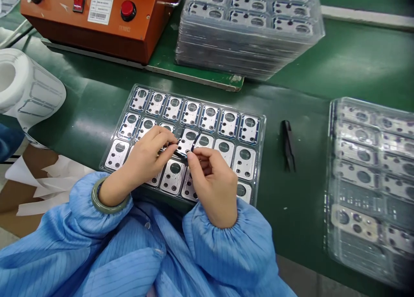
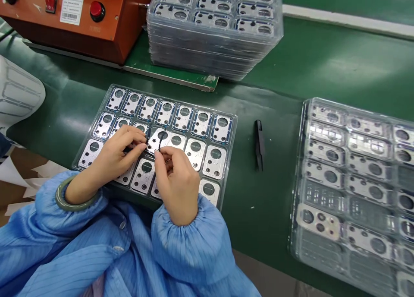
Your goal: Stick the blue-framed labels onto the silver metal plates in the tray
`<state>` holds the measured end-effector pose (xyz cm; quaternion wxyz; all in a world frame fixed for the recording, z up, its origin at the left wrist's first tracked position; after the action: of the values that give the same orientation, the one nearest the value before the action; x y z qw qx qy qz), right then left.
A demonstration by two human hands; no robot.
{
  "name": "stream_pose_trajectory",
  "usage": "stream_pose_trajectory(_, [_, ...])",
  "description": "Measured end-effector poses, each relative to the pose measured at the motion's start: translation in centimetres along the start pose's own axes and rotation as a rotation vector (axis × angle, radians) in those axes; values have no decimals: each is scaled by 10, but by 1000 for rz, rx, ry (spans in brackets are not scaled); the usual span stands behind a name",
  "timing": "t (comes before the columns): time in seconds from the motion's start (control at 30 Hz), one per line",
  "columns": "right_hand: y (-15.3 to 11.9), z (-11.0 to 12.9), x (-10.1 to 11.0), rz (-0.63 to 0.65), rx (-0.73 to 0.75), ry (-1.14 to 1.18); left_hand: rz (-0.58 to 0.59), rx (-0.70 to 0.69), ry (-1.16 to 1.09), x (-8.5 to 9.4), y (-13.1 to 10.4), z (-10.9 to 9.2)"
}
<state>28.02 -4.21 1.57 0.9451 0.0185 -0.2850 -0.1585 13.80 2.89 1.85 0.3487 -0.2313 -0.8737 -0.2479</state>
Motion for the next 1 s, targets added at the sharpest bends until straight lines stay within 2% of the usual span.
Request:
stream_pose_trajectory(0.13, [-3,1,1,-46,-30,187,-75,-110,-51,2,0,-4])
stream_pose_trajectory(0.23, [-6,-1,2,-141,-12,180,-100,-188,-46,0,-3,-5])
stream_pose_trajectory(0.37, [-10,-3,4,-291,85,142,-76,-261,-47,-6,-7,-6])
stream_pose_trajectory(0.43, [-11,-2,5,-333,127,124,-106,-205,-132,-7,-7,-5])
stream_pose_trajectory(0.5, [-12,0,5,-313,168,119,-121,-76,-300,-5,-6,-3])
stream_pose_trajectory(0.6, [-10,5,4,-224,253,127,-29,158,-564,-1,-4,-1])
stream_pose_trajectory(0.67, [-9,8,4,-193,294,119,37,259,-650,1,-4,-3])
stream_pose_trajectory(0.73, [-8,9,4,-185,307,103,54,288,-662,3,-3,-5])
stream_pose_trajectory(1.0, [-8,10,3,-161,332,64,-7,315,-657,5,-1,-8])
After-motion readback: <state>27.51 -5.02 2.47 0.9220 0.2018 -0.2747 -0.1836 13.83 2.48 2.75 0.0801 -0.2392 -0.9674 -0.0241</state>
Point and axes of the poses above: each hand's wrist, its own y-axis towards the middle knuckle, its own x-axis out of the back of the hand, z = x × y, the point moved 2 cm from there along y, towards the middle knuckle, and after that the axes turned 3 degrees about z, right-handed, at the moved point
